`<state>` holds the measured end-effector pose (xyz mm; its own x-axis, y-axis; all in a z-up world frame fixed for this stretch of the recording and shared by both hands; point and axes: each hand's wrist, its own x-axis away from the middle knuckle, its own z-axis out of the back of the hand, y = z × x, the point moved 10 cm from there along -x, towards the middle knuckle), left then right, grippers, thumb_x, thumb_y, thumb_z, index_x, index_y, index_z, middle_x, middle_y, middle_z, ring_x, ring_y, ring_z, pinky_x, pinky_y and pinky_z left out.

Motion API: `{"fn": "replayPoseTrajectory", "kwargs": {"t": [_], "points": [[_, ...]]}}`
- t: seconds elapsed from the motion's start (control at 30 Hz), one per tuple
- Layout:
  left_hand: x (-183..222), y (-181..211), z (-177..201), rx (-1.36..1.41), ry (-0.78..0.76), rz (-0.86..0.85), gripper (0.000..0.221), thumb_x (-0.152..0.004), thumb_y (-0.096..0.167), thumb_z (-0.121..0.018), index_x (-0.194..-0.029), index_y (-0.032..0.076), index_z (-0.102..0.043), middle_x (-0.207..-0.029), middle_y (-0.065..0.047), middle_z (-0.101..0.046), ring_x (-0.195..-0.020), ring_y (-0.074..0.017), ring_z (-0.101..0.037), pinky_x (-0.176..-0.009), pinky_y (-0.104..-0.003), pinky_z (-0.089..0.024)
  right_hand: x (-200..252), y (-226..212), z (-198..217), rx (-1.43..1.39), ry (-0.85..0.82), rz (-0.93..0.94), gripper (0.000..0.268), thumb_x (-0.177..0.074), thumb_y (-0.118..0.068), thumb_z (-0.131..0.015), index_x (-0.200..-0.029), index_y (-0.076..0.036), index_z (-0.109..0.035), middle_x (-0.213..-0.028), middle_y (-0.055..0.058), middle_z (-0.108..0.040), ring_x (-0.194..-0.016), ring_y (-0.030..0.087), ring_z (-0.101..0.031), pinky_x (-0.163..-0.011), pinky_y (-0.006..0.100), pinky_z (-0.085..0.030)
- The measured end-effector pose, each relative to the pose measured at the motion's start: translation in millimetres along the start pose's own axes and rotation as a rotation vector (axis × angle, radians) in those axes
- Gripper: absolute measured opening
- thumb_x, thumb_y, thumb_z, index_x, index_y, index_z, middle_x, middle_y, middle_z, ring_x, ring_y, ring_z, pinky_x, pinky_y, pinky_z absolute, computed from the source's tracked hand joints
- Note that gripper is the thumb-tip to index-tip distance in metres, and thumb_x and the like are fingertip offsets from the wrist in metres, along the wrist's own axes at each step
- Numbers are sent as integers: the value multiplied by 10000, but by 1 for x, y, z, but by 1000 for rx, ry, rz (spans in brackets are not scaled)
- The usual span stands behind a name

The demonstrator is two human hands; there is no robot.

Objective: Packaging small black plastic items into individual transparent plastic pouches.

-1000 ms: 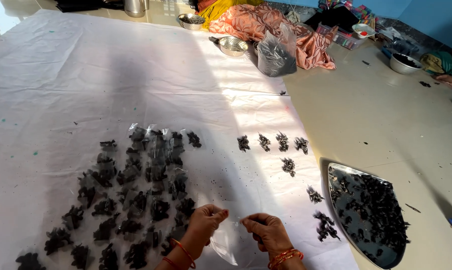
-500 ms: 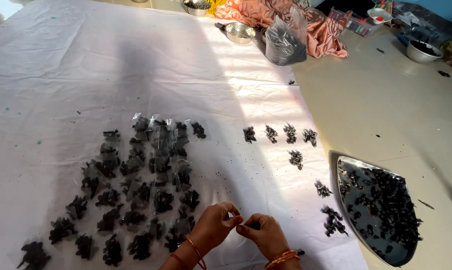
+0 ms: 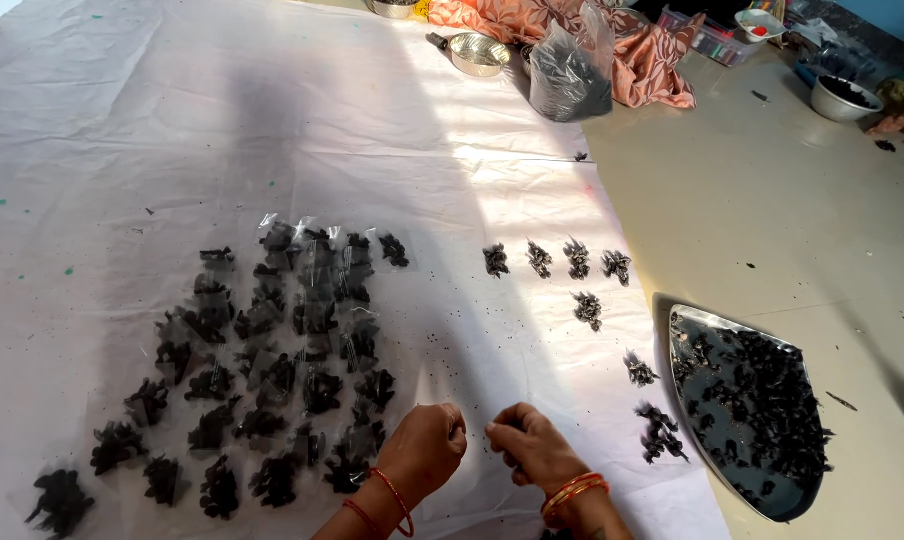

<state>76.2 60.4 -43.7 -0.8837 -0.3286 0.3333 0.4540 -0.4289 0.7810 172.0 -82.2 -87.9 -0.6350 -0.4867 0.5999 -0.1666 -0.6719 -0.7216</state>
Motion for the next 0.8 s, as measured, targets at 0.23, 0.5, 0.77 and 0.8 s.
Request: {"fn": "replayPoseTrajectory", "kwargs": {"t": [0.23,0.5,0.77,0.8], "points": [[-10,-11,-14,20,-39,30,186,-944,133,-585,-872,32,-723,-770,-132,-715,-662,-213,-683,-655,-375,-562,22,-35,-25,-254,-181,112,320,-900,-94,-600,-1210,-76,-521,-1199,119,-585,-1039,177,-676,-932,336,-619],[-17,-19,-18,154,-36,31,232,-942,129,-584,-817,-9,-722,-715,-110,-714,-618,-189,-685,-637,-372,-576,56,-79,-30,399,94,294,293,-898,-82,-686,-1174,-163,-632,-1203,6,-608,-1093,176,-687,-958,347,-567],[-13,-18,-9,188,34,69,235,-966,150,-554,-882,18,-728,-704,-118,-713,-591,-186,-680,-596,-378,-567,59,-82,-24,435,136,391,297,-878,-28,-678,-1155,-134,-665,-1163,27,-671,-1026,199,-720,-907,342,-577],[-14,-19,-7,176,64,53,235,-968,162,-559,-895,21,-732,-717,-120,-716,-597,-190,-677,-603,-381,-562,60,-83,-25,444,136,403,267,-887,-43,-685,-1142,-122,-680,-1140,38,-690,-991,207,-733,-878,347,-588]]}}
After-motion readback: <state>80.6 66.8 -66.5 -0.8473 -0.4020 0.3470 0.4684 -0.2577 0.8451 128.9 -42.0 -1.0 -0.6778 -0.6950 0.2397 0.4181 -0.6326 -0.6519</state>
